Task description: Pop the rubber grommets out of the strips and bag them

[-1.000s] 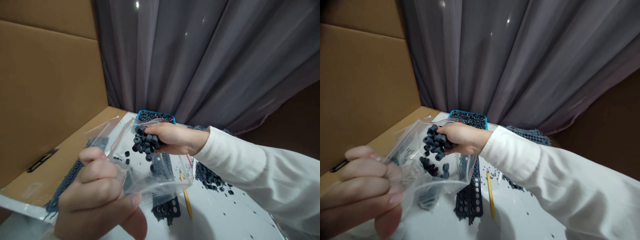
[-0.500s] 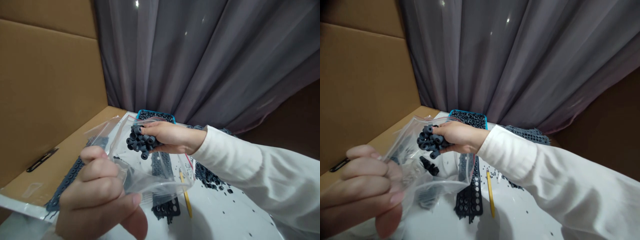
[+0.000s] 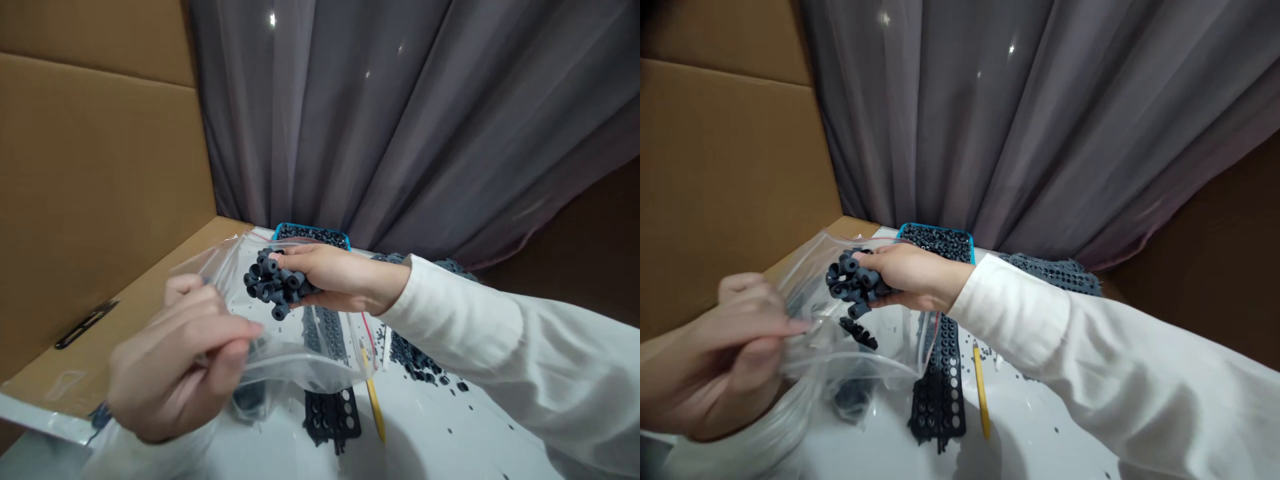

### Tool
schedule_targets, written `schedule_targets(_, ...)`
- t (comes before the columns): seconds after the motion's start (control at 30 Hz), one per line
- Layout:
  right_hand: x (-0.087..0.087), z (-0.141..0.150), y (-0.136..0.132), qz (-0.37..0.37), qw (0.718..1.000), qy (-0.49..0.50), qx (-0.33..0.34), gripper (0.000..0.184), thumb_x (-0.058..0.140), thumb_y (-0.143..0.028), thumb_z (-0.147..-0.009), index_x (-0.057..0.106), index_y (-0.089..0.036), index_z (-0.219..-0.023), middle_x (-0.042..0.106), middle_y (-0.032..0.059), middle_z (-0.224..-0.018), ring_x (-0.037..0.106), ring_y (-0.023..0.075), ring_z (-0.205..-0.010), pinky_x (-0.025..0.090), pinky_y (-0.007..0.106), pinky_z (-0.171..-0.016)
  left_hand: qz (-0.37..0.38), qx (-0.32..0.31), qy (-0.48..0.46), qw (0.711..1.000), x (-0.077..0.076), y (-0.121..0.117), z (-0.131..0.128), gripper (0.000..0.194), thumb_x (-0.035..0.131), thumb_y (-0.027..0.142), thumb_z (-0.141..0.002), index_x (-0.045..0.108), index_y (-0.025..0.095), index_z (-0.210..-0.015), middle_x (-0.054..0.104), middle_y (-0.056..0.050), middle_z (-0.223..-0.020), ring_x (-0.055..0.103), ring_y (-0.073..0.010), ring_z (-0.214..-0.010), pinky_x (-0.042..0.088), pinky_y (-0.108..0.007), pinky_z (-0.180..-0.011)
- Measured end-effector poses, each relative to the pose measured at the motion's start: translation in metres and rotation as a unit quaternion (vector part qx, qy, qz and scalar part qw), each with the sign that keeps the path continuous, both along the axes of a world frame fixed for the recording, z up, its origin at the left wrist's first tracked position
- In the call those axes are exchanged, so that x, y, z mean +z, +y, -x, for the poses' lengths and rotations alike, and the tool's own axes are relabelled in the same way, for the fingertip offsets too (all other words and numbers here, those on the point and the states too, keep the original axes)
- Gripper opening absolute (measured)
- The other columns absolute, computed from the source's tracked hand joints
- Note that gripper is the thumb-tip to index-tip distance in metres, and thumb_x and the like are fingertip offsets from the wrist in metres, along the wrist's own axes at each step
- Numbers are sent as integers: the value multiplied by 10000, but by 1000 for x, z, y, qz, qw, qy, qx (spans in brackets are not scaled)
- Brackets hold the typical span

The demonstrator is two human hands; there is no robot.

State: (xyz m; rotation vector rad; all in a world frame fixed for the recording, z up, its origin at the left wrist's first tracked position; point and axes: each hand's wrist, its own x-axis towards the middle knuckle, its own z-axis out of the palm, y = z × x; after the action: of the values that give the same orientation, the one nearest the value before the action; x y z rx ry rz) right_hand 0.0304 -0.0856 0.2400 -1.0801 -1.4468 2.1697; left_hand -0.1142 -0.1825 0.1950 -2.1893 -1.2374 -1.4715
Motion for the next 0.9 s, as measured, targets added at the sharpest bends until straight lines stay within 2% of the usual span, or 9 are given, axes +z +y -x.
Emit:
schedule_targets(0.07, 3, 1, -1, 1, 1000, -11, -3, 173, 475, -188, -917, 630, -117, -942, 651, 25, -690, 558, 80, -557, 494, 203, -568, 6, 30, -5, 1000, 9, -2, -2, 53, 513, 205, -851, 551, 237, -869, 534, 60, -609, 448, -75, -481, 393, -296, -608)
schedule_targets(0.13, 5, 2, -2, -2, 1000, -14, -1, 181, 477, -200, -918, 632, -114, -958, 661, 34, -715, 559, 80, -566, 502, 209, -588, 14, 50, 47, 998, 18, -3, -3, 84, 570, 166, -814, 573, 200, -891, 581, 41, -697, 503, -73, -574, 420, -254, -654)
schedule_targets(0.23, 6, 3, -3, -1, 1000, -8, 1, 182, 486, -211, -916, 631, -111, -959, 654, 32, -713, 551, 79, -564, 505, 212, -596, 45, 47, 146, 987, 27, -2, -1, 64, 553, 187, -841, 604, 183, -879, 623, 42, -728, 508, -76, -624, 418, -208, -669)
schedule_targets(0.3, 6, 3, -3, 5, 1000, -5, 1, 174, 490, -212, -914, 630, -113, -943, 636, 22, -695, 546, 79, -562, 504, 212, -591, 55, 44, 182, 981, 29, -1, 1, 80, 543, 183, -852, 612, 184, -891, 639, 50, -736, 493, -75, -608, 407, -197, -645)
schedule_targets(0.43, 3, 2, -3, 20, 1000, 6, 6, 152, 510, -218, -903, 625, -118, -911, 618, 16, -693, 543, 85, -571, 506, 223, -598, 66, 43, 195, 978, 28, 0, 2, 68, 574, 179, -839, 614, 189, -894, 625, 51, -720, 487, -79, -592, 389, -224, -630)
schedule_targets(0.67, 1, 0, -2, 28, 1000, -2, -3, 125, 503, -206, -904, 605, -136, -885, 598, 2, -678, 530, 80, -567, 496, 204, -570, 72, 56, 262, 961, 32, 0, -1, 84, 556, 185, -852, 617, 178, -909, 633, 15, -783, 537, -124, -678, 372, -286, -658)
schedule_targets(0.9, 2, 2, -4, 14, 1000, -10, -13, 127, 493, -196, -907, 593, -132, -860, 596, 4, -684, 532, 83, -578, 495, 227, -606, 78, 55, 235, 967, 30, 6, 2, 81, 553, 188, -846, 632, 200, -855, 586, 34, -672, 477, -118, -587, 341, -292, -619)
